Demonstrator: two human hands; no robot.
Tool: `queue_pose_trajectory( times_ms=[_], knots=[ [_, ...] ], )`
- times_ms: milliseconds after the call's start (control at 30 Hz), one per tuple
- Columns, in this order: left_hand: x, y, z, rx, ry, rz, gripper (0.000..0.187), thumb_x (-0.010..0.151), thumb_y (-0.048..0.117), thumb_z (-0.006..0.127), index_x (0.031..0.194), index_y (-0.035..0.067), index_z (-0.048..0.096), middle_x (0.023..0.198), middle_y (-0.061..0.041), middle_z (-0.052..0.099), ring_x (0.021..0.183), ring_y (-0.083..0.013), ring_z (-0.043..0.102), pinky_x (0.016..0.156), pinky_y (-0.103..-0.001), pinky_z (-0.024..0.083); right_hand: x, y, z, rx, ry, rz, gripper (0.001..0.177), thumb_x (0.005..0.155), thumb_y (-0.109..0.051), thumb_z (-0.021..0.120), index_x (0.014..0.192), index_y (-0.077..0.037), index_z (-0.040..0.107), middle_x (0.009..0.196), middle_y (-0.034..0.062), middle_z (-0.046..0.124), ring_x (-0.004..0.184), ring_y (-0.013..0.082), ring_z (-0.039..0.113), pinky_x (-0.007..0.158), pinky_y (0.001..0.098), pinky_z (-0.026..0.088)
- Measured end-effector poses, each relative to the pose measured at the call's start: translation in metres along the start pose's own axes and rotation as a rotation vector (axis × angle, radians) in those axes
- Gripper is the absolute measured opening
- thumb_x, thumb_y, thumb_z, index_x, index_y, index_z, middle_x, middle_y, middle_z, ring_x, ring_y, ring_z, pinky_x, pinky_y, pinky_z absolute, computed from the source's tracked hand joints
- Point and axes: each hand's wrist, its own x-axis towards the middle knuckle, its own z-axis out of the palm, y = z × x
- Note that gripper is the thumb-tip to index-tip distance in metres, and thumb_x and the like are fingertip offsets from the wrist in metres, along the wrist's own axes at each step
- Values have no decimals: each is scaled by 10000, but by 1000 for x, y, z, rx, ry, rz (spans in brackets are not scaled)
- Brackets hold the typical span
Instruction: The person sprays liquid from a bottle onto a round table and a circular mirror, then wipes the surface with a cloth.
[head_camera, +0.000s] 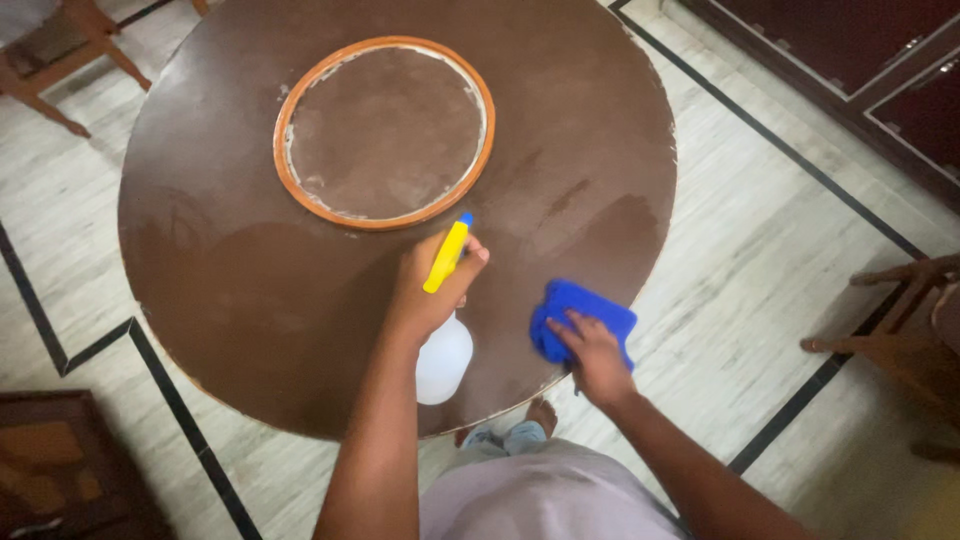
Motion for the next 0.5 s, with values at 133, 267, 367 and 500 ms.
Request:
queue_pose_trajectory(
  times_ms=[133, 267, 367, 500],
  knots=[
    [-3, -4, -6, -15, -30, 46, 183, 885, 235, 744, 928, 69, 681, 610, 11, 574, 493, -84, 562, 480, -275, 460, -19, -25, 15, -4, 0, -73, 729, 741, 49, 673, 1411, -227, 595, 1485, 137, 531, 1329, 385, 512, 1097, 482, 395],
    [-6, -7, -14, 13, -54, 38, 184, 883, 240, 749, 929, 79, 674, 606, 12, 570, 485, -83, 565, 473, -272, 460, -27, -49, 24, 34, -99, -99, 751, 714, 6, 715, 1412, -236, 578, 1486, 132, 508, 1302, 390, 490, 1081, 486, 382],
    [-6, -10, -20, -21, -91, 38, 179, 891, 241, 744, 930, 82, 671, 612, 16, 561, 487, -79, 546, 469, -273, 440, -28, -63, 28, 34, -133, -132, 768, 689, -14, 735, 1406, -231, 568, 1494, 134, 489, 1310, 401, 469, 1086, 496, 374],
    [-9, -15, -25, -1, -108, 50, 180, 892, 244, 738, 922, 83, 665, 593, 11, 560, 478, -80, 550, 463, -275, 443, -28, -74, 39, -32, -244, -183, 851, 654, 22, 705, 1445, -252, 551, 1516, 100, 478, 1368, 373, 454, 1112, 494, 364]
  ],
)
